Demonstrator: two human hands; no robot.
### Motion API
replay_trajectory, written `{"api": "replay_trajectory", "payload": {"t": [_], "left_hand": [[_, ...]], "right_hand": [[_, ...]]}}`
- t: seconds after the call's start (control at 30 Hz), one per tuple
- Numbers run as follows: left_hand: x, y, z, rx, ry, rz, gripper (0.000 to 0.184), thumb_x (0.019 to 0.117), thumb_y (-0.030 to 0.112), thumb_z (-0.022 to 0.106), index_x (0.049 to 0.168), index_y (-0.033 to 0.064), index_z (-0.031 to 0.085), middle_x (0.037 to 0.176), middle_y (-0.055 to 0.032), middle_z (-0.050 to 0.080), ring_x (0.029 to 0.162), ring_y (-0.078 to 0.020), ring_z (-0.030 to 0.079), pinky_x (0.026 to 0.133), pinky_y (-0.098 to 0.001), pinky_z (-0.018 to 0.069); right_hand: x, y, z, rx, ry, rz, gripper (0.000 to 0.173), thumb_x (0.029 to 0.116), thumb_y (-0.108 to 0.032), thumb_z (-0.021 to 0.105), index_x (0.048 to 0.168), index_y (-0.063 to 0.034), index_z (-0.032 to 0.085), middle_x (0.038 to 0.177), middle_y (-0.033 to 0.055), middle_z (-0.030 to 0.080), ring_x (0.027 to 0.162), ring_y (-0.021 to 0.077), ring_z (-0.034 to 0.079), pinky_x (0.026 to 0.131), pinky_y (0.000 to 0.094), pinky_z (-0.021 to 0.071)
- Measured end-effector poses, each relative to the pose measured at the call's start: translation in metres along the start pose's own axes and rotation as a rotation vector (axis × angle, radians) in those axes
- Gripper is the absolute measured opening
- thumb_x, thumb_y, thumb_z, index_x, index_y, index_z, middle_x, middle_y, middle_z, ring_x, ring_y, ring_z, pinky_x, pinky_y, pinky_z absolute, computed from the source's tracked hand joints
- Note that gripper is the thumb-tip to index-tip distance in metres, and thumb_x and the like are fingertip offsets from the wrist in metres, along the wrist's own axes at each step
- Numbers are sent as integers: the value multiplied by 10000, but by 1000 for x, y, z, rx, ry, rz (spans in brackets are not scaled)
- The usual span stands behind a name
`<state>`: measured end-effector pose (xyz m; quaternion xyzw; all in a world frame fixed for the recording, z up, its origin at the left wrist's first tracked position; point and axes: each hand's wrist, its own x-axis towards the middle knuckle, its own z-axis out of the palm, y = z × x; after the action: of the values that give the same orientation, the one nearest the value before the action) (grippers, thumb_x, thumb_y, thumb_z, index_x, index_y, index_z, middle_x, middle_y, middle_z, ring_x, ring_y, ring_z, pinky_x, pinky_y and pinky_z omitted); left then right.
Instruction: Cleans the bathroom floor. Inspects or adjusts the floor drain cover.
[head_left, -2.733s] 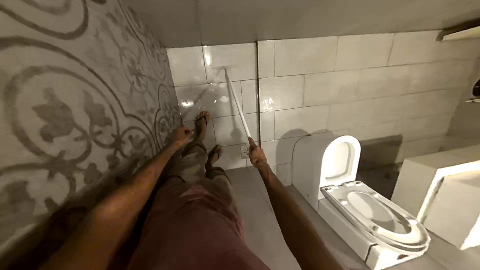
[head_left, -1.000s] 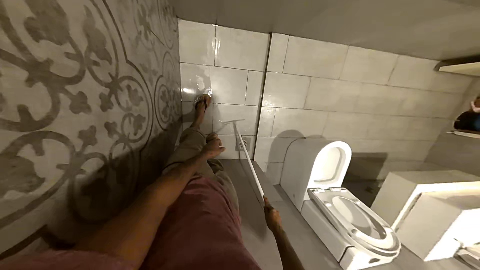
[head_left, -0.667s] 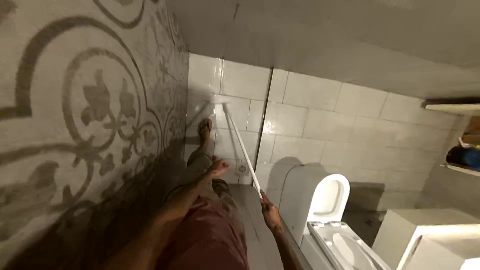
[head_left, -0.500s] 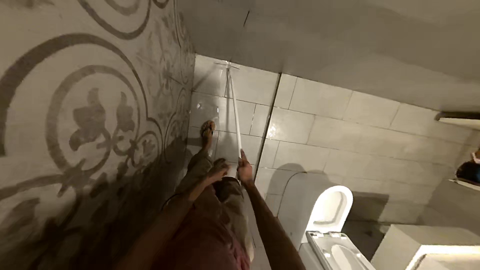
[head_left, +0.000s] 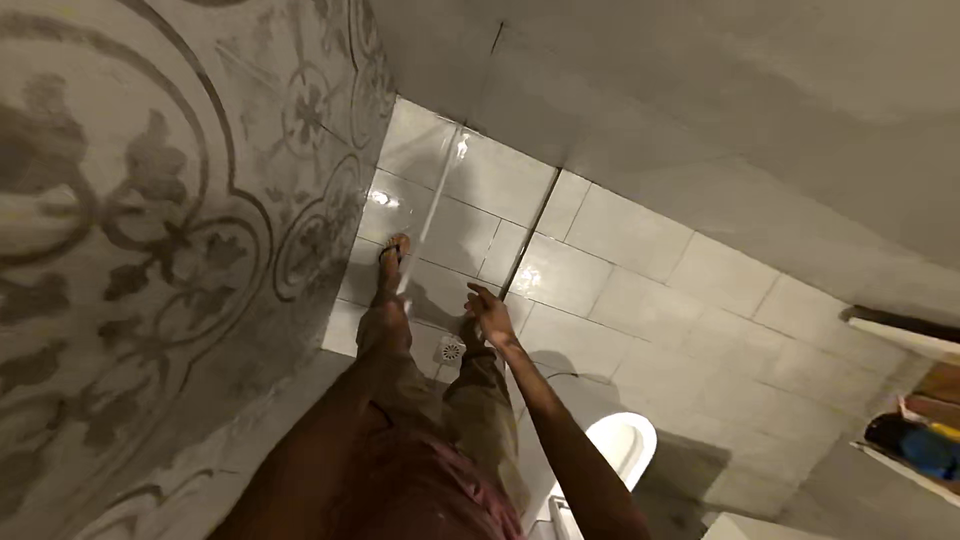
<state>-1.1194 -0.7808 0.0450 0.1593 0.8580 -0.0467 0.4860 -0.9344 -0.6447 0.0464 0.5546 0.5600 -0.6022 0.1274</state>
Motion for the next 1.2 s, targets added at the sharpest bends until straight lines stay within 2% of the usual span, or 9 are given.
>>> {"api": "replay_trajectory", "payload": {"t": [0.1,0.23,0.33,0.43,0.63,0.8,1.1,1.13,1.2], "left_hand": [[-12,-24,10,168,-121,-62,500,1092,364,455,1473,40,473,1348,-295,600,1241,-476,598,1002,-661,479],[-75,-84,52,367,-236,-52,624,980,41,576,1566,32,360,1513,-316,440,1314,-531,511,1009,-692,461],[-149,-127,88,368,-286,-189,682,961,49,604,1573,24,303,1458,-331,483,1272,-524,550,965,-672,501],[-219,-156,115,276,-299,-335,484,1102,248,415,1525,15,382,1376,-320,566,1242,-498,591,973,-651,508],[-307,-209,160,40,-330,-521,531,1123,415,326,1497,66,472,1431,-316,537,1320,-519,522,1032,-708,426],[-282,-187,119,-58,-89,-434,618,1101,531,310,1308,32,611,1148,-294,679,1085,-479,667,900,-673,517],[-35,-4,-41,7,196,-148,584,1123,455,303,1356,5,592,1213,-290,677,1162,-453,655,978,-622,508],[-38,30,-103,-22,-129,-193,580,1141,399,238,1513,-11,410,1447,-298,533,1374,-444,510,1119,-592,412],[-28,63,-158,-91,-210,-234,527,1149,304,271,1510,-62,388,1499,-328,468,1427,-465,442,1151,-595,367]], "right_hand": [[-35,92,-65,-239,-89,60,412,1078,-336,495,1436,-157,595,1180,115,725,1025,236,711,946,460,564],[-96,230,-150,-272,-31,293,403,1072,-264,516,1439,-107,578,1211,182,704,1044,312,706,941,511,560],[-143,312,-200,-276,-1,417,398,1085,-266,499,1411,-53,584,1227,221,686,1036,348,710,928,532,570],[-173,345,-222,-326,-10,492,396,1083,-279,497,1389,-48,597,1240,232,679,1058,371,703,939,559,557],[-158,291,-189,-154,-21,393,373,1088,-231,505,1391,-30,590,1185,213,698,981,320,715,873,498,582],[-106,210,-145,-119,-126,233,395,1093,-253,488,1426,-56,566,1148,188,708,922,272,719,828,447,589],[-68,117,-131,-83,-36,107,369,1080,-208,507,1411,-67,590,1123,155,720,925,234,728,800,422,609],[-70,120,-133,-83,-22,108,370,1080,-185,501,1412,-45,583,1124,171,717,931,250,728,807,433,610],[-69,128,-134,-81,22,154,377,1086,-187,486,1417,-30,575,1110,185,721,922,263,727,803,447,604]]}}
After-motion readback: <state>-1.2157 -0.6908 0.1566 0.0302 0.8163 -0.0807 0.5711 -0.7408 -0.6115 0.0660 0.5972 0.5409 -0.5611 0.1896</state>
